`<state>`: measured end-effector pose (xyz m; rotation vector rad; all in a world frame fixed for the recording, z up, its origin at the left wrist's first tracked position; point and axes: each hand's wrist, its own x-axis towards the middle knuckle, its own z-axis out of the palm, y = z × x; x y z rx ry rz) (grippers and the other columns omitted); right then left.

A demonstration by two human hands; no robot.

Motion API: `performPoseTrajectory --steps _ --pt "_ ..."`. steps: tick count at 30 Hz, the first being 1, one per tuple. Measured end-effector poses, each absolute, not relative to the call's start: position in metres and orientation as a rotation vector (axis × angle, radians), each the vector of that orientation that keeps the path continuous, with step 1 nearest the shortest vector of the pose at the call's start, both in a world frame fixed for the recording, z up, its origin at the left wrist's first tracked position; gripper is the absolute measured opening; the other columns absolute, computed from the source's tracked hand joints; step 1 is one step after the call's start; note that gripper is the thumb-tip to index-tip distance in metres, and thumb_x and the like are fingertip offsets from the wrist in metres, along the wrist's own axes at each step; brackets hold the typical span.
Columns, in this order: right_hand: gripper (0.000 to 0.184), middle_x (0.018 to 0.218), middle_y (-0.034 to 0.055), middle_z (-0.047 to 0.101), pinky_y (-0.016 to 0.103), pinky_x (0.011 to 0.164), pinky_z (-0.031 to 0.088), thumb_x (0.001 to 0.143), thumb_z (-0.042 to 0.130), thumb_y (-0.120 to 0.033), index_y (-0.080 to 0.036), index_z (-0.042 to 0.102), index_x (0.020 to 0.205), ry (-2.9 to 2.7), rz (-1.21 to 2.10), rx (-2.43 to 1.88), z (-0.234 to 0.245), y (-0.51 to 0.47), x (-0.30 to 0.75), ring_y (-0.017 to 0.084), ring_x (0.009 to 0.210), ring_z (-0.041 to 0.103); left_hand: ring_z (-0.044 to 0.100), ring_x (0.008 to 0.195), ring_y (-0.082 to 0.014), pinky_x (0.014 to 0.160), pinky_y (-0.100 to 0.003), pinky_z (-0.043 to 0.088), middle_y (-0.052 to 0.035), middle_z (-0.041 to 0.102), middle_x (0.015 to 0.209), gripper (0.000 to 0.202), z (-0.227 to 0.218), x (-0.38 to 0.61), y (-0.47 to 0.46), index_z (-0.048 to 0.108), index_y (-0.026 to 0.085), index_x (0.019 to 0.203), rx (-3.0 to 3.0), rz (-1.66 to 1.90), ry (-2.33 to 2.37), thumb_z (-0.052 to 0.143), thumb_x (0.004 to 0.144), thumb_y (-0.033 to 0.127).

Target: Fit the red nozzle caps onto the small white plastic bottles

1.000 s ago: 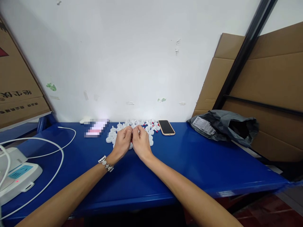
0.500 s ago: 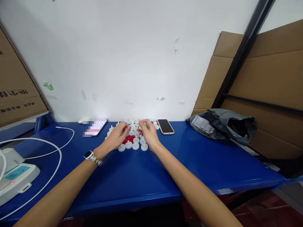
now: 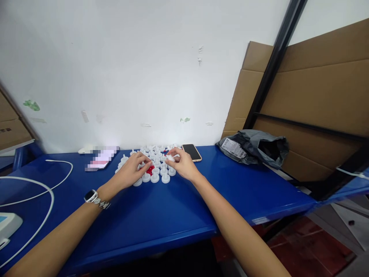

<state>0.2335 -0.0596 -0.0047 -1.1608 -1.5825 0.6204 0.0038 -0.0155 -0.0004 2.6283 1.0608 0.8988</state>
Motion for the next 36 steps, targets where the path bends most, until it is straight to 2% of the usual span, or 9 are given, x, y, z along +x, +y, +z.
performPoseTrajectory --steps 7,11,16,19,23,26,29,32,36 --pt "0.034 0.069 -0.0008 0.060 0.025 0.059 0.042 0.092 0.050 -0.053 -0.020 0.061 0.090 -1.609 0.519 -1.162 -0.010 -0.069 0.221 0.013 0.062 0.055 0.056 0.099 -0.0219 0.088 -0.037 0.045 -0.0062 0.059 0.104 0.030 0.004 0.018 -0.034 0.059 0.023 0.115 2.584 1.050 0.768 0.053 0.094 0.043" --pt "0.038 0.070 -0.0008 0.062 0.024 0.056 0.040 0.095 0.044 -0.056 -0.021 0.057 0.088 -1.623 0.669 -1.096 -0.014 -0.074 0.202 0.013 0.060 0.054 0.059 0.088 -0.0176 0.082 -0.031 0.046 -0.0039 0.062 0.095 0.023 0.010 0.022 -0.044 0.059 0.020 0.101 2.507 1.028 0.649 0.047 0.098 0.040" --pt "0.047 0.066 -0.0001 0.063 0.025 0.058 0.041 0.096 0.037 -0.060 -0.020 0.060 0.084 -1.611 0.616 -1.153 -0.010 -0.074 0.204 0.013 0.057 0.053 0.054 0.066 -0.0129 0.064 -0.025 0.042 0.0014 0.059 0.073 0.020 0.020 0.009 -0.044 0.058 0.019 0.087 2.467 0.818 0.682 0.050 0.094 0.036" --pt "0.049 0.063 0.0009 0.063 0.026 0.058 0.040 0.096 0.038 -0.059 -0.019 0.060 0.078 -1.552 0.527 -1.231 -0.009 -0.067 0.218 0.013 0.057 0.053 0.054 0.067 -0.0136 0.064 -0.026 0.041 0.0008 0.059 0.072 0.017 0.022 0.000 -0.043 0.061 0.019 0.082 2.550 0.597 0.701 0.054 0.089 0.033" --pt "0.041 0.059 -0.0007 0.057 0.026 0.056 0.036 0.092 0.048 -0.050 -0.019 0.056 0.067 -1.536 0.375 -1.381 -0.012 -0.059 0.235 0.013 0.055 0.050 0.057 0.074 -0.0171 0.069 -0.029 0.042 -0.0016 0.062 0.078 0.017 0.019 -0.005 -0.041 0.069 0.022 0.080 2.637 0.340 0.787 0.060 0.084 0.035" --pt "0.028 0.064 0.0000 0.061 0.026 0.060 0.037 0.088 0.053 -0.039 -0.018 0.058 0.070 -1.597 0.267 -1.489 -0.014 -0.051 0.240 0.013 0.060 0.052 0.058 0.074 -0.0181 0.068 -0.030 0.041 -0.0019 0.062 0.079 0.019 0.018 -0.004 -0.041 0.072 0.024 0.083 2.632 0.284 0.837 0.063 0.081 0.040" --pt "0.019 0.077 0.0031 0.067 0.030 0.073 0.040 0.086 0.053 -0.033 -0.019 0.066 0.085 -1.712 0.111 -1.618 -0.010 -0.038 0.240 0.018 0.075 0.059 0.056 0.070 -0.0176 0.065 -0.029 0.041 -0.0007 0.058 0.074 0.027 0.021 -0.002 -0.042 0.072 0.024 0.088 2.619 0.356 0.865 0.066 0.079 0.048" --pt "0.027 0.096 0.0089 0.070 0.037 0.086 0.038 0.085 0.055 -0.038 -0.020 0.070 0.098 -1.825 -0.065 -1.778 -0.002 -0.019 0.237 0.025 0.097 0.058 0.055 0.073 -0.0179 0.068 -0.030 0.041 -0.0011 0.059 0.073 0.029 0.025 0.001 -0.041 0.069 0.022 0.089 2.632 0.570 0.864 0.057 0.088 0.048" --pt "0.035 0.104 0.0143 0.070 0.043 0.094 0.034 0.081 0.059 -0.049 -0.019 0.073 0.093 -1.917 -0.092 -1.963 0.007 0.003 0.232 0.032 0.109 0.056 0.054 0.081 -0.0201 0.076 -0.034 0.041 -0.0037 0.063 0.079 0.030 0.027 0.001 -0.037 0.068 0.020 0.086 2.706 0.768 0.886 0.046 0.095 0.039"
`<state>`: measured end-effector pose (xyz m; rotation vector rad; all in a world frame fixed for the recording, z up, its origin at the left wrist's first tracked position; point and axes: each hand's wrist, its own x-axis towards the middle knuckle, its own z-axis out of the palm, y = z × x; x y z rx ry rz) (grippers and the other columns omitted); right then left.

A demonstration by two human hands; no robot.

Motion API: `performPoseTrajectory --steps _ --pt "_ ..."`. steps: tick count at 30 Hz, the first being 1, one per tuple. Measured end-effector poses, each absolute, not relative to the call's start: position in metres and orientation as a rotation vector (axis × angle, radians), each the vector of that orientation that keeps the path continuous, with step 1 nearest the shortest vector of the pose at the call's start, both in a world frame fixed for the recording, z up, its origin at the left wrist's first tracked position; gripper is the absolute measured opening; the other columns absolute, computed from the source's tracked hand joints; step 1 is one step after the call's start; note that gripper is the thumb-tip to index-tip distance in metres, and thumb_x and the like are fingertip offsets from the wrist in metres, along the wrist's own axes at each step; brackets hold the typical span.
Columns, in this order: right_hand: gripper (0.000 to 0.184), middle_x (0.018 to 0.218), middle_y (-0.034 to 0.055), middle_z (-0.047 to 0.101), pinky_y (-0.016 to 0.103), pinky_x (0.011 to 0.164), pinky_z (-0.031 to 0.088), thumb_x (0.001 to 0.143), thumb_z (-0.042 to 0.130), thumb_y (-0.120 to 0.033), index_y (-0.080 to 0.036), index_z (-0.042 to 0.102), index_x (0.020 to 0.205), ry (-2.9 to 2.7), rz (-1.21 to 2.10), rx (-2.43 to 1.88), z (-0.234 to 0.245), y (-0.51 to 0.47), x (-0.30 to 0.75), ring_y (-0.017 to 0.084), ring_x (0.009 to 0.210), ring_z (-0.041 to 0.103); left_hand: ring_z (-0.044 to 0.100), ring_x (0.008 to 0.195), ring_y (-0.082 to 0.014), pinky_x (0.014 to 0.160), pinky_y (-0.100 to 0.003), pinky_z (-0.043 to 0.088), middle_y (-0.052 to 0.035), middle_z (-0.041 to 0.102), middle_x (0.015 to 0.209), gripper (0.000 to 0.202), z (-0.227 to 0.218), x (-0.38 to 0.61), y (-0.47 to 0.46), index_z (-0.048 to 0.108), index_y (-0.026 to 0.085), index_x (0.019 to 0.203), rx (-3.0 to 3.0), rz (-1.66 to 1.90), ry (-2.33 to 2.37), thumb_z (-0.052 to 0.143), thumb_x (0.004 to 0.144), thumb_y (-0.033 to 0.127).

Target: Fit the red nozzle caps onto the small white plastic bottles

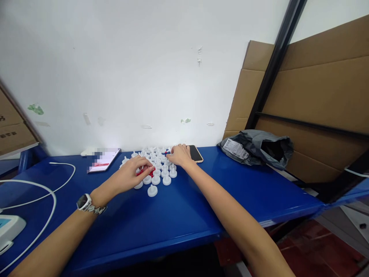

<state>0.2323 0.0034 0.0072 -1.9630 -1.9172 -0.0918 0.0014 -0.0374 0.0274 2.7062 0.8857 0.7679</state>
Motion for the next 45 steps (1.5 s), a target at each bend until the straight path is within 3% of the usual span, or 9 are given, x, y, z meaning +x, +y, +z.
performPoseTrajectory --steps 5,13,16,19,22,25,31,39,45 --pt "0.048 0.097 0.0169 0.072 0.043 0.093 0.036 0.077 0.058 -0.059 -0.016 0.074 0.090 -1.863 0.099 -2.171 0.015 0.015 0.229 0.033 0.105 0.061 0.054 0.083 -0.0216 0.077 -0.036 0.040 -0.0043 0.064 0.081 0.030 0.022 0.002 -0.031 0.067 0.021 0.084 2.756 0.807 0.963 0.045 0.096 0.037" --pt "0.048 0.096 0.0156 0.073 0.043 0.096 0.035 0.070 0.068 -0.059 -0.015 0.073 0.090 -1.761 0.225 -2.254 0.016 0.029 0.227 0.031 0.105 0.062 0.053 0.083 -0.0220 0.078 -0.039 0.038 -0.0041 0.065 0.082 0.033 0.014 0.004 -0.022 0.065 0.021 0.082 2.793 0.841 1.016 0.043 0.097 0.040" --pt "0.043 0.087 0.0130 0.073 0.044 0.095 0.036 0.071 0.068 -0.058 -0.017 0.072 0.079 -1.720 0.202 -2.105 0.015 0.022 0.231 0.029 0.097 0.064 0.055 0.087 -0.0222 0.081 -0.039 0.040 -0.0052 0.063 0.088 0.030 0.013 0.004 -0.021 0.065 0.020 0.090 2.752 0.925 1.005 0.042 0.098 0.039" --pt "0.039 0.084 0.0104 0.072 0.038 0.084 0.042 0.073 0.068 -0.055 -0.017 0.071 0.076 -1.684 0.219 -1.794 0.017 0.000 0.230 0.024 0.085 0.064 0.056 0.092 -0.0211 0.082 -0.037 0.044 -0.0068 0.059 0.102 0.030 0.012 0.003 -0.024 0.059 0.021 0.112 2.632 1.068 0.996 0.041 0.099 0.040" --pt "0.038 0.083 0.0072 0.071 0.030 0.070 0.044 0.076 0.066 -0.054 -0.017 0.066 0.083 -1.707 0.544 -1.363 0.020 -0.030 0.223 0.019 0.076 0.063 0.057 0.092 -0.0200 0.081 -0.035 0.046 -0.0077 0.056 0.109 0.033 0.012 0.004 -0.030 0.051 0.021 0.123 2.533 1.137 0.974 0.039 0.100 0.042" --pt "0.038 0.070 0.0030 0.069 0.027 0.061 0.041 0.076 0.067 -0.053 -0.018 0.059 0.087 -1.644 0.932 -1.124 0.019 -0.051 0.212 0.015 0.062 0.060 0.057 0.087 -0.0187 0.079 -0.034 0.044 -0.0055 0.058 0.099 0.029 0.013 0.006 -0.035 0.052 0.020 0.111 2.514 1.089 0.910 0.035 0.102 0.041" --pt "0.029 0.064 -0.0004 0.062 0.026 0.058 0.038 0.078 0.064 -0.046 -0.020 0.052 0.084 -1.355 1.323 -0.892 0.011 -0.062 0.184 0.015 0.060 0.060 0.051 0.072 -0.0156 0.068 -0.030 0.039 -0.0009 0.053 0.082 0.028 0.017 0.005 -0.040 0.047 0.020 0.093 2.523 1.050 0.914 0.031 0.103 0.041" --pt "0.037 0.062 -0.0057 0.040 0.025 0.053 0.033 0.089 0.046 -0.060 -0.023 0.045 0.084 -1.491 1.017 -0.897 0.005 -0.071 0.161 0.011 0.054 0.040 0.047 0.068 -0.0156 0.067 -0.031 0.036 -0.0002 0.049 0.072 0.036 0.018 0.005 -0.040 0.042 0.021 0.076 2.632 1.120 0.870 0.026 0.103 0.038" --pt "0.024 0.063 -0.0048 0.041 0.027 0.056 0.034 0.096 0.037 -0.045 -0.024 0.044 0.088 -1.585 0.546 -1.058 0.006 -0.078 0.149 0.014 0.056 0.042 0.040 0.057 -0.0119 0.057 -0.029 0.031 0.0027 0.043 0.061 0.044 0.005 0.022 -0.040 0.038 0.020 0.067 2.299 1.313 0.879 0.026 0.102 0.045"
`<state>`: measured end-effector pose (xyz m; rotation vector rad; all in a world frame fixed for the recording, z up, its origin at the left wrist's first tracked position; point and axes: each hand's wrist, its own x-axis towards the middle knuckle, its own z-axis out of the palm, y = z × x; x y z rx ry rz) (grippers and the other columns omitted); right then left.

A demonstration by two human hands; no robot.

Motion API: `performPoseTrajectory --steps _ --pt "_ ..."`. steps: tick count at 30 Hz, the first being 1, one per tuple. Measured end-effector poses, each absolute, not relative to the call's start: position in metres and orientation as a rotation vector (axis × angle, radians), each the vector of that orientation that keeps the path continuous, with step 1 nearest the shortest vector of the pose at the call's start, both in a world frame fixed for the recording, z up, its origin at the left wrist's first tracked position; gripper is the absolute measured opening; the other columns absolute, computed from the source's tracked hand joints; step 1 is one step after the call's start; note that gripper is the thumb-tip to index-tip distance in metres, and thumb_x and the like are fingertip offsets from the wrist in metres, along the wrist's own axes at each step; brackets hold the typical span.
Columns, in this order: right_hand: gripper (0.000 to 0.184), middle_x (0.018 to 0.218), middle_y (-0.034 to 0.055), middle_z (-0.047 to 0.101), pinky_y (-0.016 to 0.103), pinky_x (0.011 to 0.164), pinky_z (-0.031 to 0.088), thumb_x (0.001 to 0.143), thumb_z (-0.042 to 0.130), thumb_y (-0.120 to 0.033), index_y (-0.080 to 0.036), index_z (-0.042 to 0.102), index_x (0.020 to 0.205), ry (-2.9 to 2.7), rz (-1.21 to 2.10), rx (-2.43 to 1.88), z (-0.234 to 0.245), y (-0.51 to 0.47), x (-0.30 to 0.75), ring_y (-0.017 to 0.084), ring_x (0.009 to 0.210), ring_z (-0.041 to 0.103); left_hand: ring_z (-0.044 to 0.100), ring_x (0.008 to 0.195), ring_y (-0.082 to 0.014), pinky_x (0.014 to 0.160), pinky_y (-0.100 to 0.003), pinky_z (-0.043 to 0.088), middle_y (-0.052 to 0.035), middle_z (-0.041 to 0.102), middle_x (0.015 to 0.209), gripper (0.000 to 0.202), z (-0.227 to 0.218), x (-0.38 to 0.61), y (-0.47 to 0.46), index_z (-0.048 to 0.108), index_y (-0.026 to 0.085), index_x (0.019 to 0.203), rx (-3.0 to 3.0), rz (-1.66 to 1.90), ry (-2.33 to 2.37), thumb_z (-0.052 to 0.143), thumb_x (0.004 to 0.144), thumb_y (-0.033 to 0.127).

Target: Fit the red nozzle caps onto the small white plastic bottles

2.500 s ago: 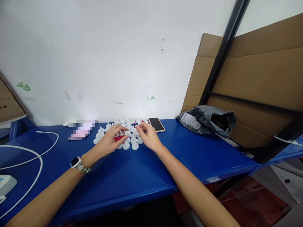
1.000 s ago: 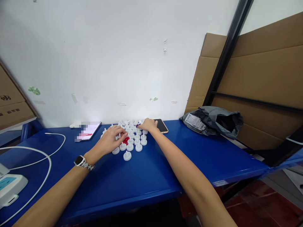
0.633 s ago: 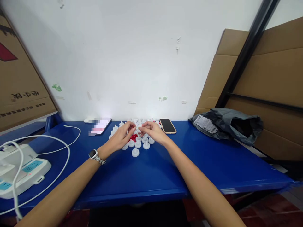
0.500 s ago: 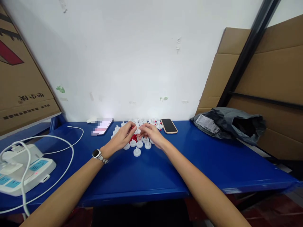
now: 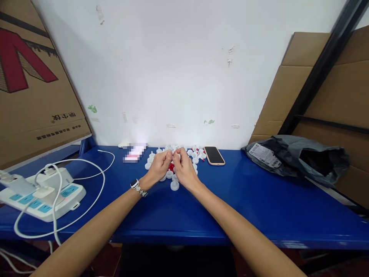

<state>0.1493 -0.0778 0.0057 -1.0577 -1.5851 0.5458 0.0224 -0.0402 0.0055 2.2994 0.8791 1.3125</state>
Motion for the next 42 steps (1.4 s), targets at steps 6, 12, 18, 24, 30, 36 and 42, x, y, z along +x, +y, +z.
performPoseTrajectory --steps 6,12,18,24,30,36,42 --pt "0.013 0.061 -0.0042 0.046 0.028 0.059 0.034 0.093 0.037 -0.034 -0.023 0.045 0.091 -1.489 0.278 -1.268 0.013 -0.074 0.164 0.016 0.056 0.047 0.040 0.059 -0.0123 0.056 -0.027 0.034 0.0018 0.042 0.063 0.045 0.012 0.015 -0.036 0.039 0.021 0.068 1.985 1.507 0.968 0.026 0.100 0.051" --pt "0.022 0.063 -0.0028 0.053 0.026 0.057 0.039 0.092 0.041 -0.043 -0.023 0.050 0.089 -1.455 0.534 -1.180 0.006 -0.050 0.197 0.015 0.059 0.052 0.043 0.066 -0.0155 0.064 -0.029 0.035 0.0010 0.045 0.070 0.040 0.018 -0.019 -0.016 0.044 0.021 0.076 2.327 1.226 1.140 0.030 0.099 0.050" --pt "0.032 0.069 -0.0031 0.060 0.026 0.059 0.044 0.078 0.067 -0.045 -0.022 0.054 0.097 -1.662 0.774 -1.044 0.009 -0.054 0.198 0.016 0.063 0.060 0.052 0.089 -0.0231 0.085 -0.041 0.041 -0.0064 0.056 0.095 0.032 0.004 -0.015 -0.014 0.064 0.021 0.098 2.705 0.768 1.115 0.046 0.094 0.047" --pt "0.016 0.091 0.0043 0.061 0.030 0.075 0.045 0.078 0.067 -0.035 -0.020 0.067 0.082 -1.769 0.326 -1.233 0.013 -0.056 0.210 0.018 0.087 0.058 0.054 0.093 -0.0227 0.086 -0.039 0.043 -0.0054 0.058 0.093 0.030 0.012 -0.009 -0.022 0.064 0.022 0.101 2.661 0.897 0.987 0.042 0.097 0.042" --pt "0.005 0.063 -0.0033 0.054 0.025 0.060 0.037 0.074 0.061 -0.021 -0.018 0.063 0.078 -1.944 0.335 -1.374 0.013 -0.059 0.217 0.012 0.060 0.052 0.054 0.092 -0.0228 0.085 -0.037 0.043 -0.0054 0.059 0.090 0.029 0.007 0.000 -0.023 0.065 0.021 0.095 2.680 0.848 0.901 0.044 0.096 0.041" --pt "0.006 0.066 -0.0007 0.065 0.024 0.059 0.037 0.072 0.061 -0.017 -0.018 0.066 0.077 -2.085 0.382 -1.381 0.001 -0.053 0.219 0.013 0.060 0.057 0.054 0.091 -0.0221 0.084 -0.036 0.043 -0.0054 0.060 0.091 0.027 0.003 0.006 -0.025 0.064 0.020 0.094 2.686 0.841 0.848 0.045 0.096 0.039" --pt "0.008 0.072 0.0006 0.071 0.027 0.073 0.039 0.075 0.065 -0.025 -0.019 0.072 0.075 -2.146 0.199 -1.503 0.009 -0.055 0.221 0.015 0.070 0.062 0.054 0.090 -0.0219 0.082 -0.037 0.043 -0.0050 0.060 0.090 0.028 0.001 0.010 -0.025 0.064 0.020 0.095 2.708 0.822 0.832 0.044 0.097 0.039"
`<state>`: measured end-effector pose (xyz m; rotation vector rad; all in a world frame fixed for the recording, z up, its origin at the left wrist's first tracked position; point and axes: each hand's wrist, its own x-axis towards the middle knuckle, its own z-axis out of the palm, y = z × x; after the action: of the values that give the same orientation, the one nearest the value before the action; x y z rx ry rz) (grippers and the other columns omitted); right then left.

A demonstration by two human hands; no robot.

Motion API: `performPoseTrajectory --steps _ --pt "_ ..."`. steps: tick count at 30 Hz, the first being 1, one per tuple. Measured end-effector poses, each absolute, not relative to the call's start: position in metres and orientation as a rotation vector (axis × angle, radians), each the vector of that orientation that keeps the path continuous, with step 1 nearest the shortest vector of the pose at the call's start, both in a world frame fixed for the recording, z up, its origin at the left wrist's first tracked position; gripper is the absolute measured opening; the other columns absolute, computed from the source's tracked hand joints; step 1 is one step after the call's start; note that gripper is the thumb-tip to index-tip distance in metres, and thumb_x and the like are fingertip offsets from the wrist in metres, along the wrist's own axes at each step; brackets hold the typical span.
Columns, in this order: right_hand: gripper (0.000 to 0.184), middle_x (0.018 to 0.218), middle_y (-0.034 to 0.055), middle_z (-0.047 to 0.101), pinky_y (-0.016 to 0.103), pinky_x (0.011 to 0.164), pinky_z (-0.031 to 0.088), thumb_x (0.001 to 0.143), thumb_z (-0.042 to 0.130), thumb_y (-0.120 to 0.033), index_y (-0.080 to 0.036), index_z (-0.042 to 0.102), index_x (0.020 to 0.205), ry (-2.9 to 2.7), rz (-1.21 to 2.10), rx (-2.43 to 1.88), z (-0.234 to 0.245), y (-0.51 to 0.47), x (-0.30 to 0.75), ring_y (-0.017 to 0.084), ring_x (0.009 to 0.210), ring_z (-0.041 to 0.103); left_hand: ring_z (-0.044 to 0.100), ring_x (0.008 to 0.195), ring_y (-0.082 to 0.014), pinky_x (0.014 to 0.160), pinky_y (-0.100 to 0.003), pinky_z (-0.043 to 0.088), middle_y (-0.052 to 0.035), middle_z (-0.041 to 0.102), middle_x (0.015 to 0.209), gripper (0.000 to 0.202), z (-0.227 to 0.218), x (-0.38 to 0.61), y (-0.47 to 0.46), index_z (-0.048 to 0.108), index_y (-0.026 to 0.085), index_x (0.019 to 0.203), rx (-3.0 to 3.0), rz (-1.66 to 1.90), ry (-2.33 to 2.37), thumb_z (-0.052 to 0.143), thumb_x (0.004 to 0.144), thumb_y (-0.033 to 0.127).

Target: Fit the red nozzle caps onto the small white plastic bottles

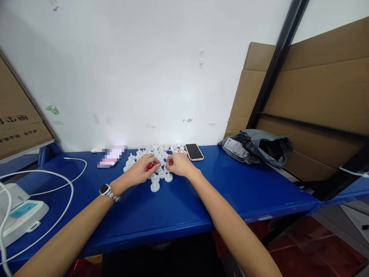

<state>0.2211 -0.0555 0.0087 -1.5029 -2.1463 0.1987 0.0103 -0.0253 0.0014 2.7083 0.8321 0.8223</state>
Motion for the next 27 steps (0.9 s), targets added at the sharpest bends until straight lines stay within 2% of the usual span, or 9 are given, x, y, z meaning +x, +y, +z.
performPoseTrajectory --steps 5,8,10,12,14,16,22,27 --pt "0.012 0.074 0.0002 0.072 0.033 0.090 0.035 0.076 0.063 -0.023 -0.021 0.075 0.077 -2.194 0.188 -1.595 0.012 -0.059 0.222 0.018 0.079 0.065 0.054 0.091 -0.0215 0.083 -0.036 0.043 -0.0047 0.061 0.091 0.028 0.002 0.012 -0.025 0.064 0.021 0.095 2.687 0.836 0.848 0.043 0.098 0.039" --pt "0.016 0.075 -0.0010 0.072 0.036 0.095 0.033 0.074 0.066 -0.025 -0.023 0.076 0.086 -2.209 0.277 -1.592 0.014 -0.060 0.223 0.018 0.079 0.064 0.055 0.094 -0.0221 0.086 -0.037 0.043 -0.0053 0.063 0.094 0.028 0.005 0.016 -0.024 0.064 0.021 0.095 2.666 0.856 0.869 0.042 0.098 0.038" --pt "0.023 0.077 -0.0020 0.072 0.034 0.092 0.035 0.073 0.063 -0.021 -0.023 0.075 0.093 -2.150 0.346 -1.573 0.016 -0.059 0.230 0.016 0.077 0.063 0.055 0.093 -0.0226 0.085 -0.037 0.043 -0.0058 0.063 0.094 0.028 0.007 0.022 -0.021 0.064 0.020 0.096 2.678 0.853 0.891 0.041 0.099 0.037" --pt "0.028 0.078 -0.0017 0.071 0.029 0.083 0.039 0.073 0.058 -0.018 -0.022 0.073 0.096 -2.024 0.363 -1.578 0.016 -0.055 0.243 0.015 0.074 0.062 0.056 0.092 -0.0231 0.084 -0.037 0.044 -0.0063 0.063 0.093 0.028 0.010 0.030 -0.013 0.064 0.020 0.097 2.720 0.831 0.907 0.040 0.098 0.035" --pt "0.027 0.079 0.0003 0.070 0.027 0.073 0.040 0.076 0.055 -0.019 -0.021 0.072 0.097 -1.865 0.307 -1.644 0.013 -0.048 0.260 0.015 0.072 0.060 0.056 0.091 -0.0237 0.082 -0.038 0.045 -0.0072 0.063 0.093 0.027 0.012 0.042 -0.002 0.064 0.019 0.097 2.775 0.801 0.921 0.041 0.098 0.033" --pt "0.025 0.083 0.0030 0.069 0.027 0.070 0.040 0.080 0.055 -0.024 -0.019 0.070 0.099 -1.738 0.212 -1.755 0.007 -0.040 0.274 0.016 0.075 0.060 0.057 0.090 -0.0243 0.080 -0.037 0.045 -0.0082 0.063 0.092 0.026 0.013 0.058 0.009 0.065 0.018 0.097 2.820 0.767 0.965 0.041 0.097 0.031" --pt "0.034 0.109 0.0119 0.063 0.039 0.090 0.035 0.082 0.062 -0.039 -0.022 0.069 0.110 -1.756 -0.089 -1.968 -0.013 -0.023 0.282 0.028 0.105 0.052 0.058 0.096 -0.0262 0.084 -0.039 0.046 -0.0104 0.064 0.098 0.023 0.007 0.105 0.029 0.065 0.017 0.101 2.864 0.703 1.054 0.045 0.094 0.025" --pt "0.027 0.112 0.0145 0.060 0.043 0.094 0.030 0.086 0.058 -0.038 -0.021 0.072 0.102 -1.843 -0.162 -1.980 -0.021 -0.015 0.270 0.030 0.111 0.047 0.057 0.104 -0.0310 0.088 -0.045 0.046 -0.0134 0.062 0.107 0.026 -0.004 0.126 0.035 0.064 0.017 0.111 2.875 0.660 1.104 0.052 0.090 0.025"
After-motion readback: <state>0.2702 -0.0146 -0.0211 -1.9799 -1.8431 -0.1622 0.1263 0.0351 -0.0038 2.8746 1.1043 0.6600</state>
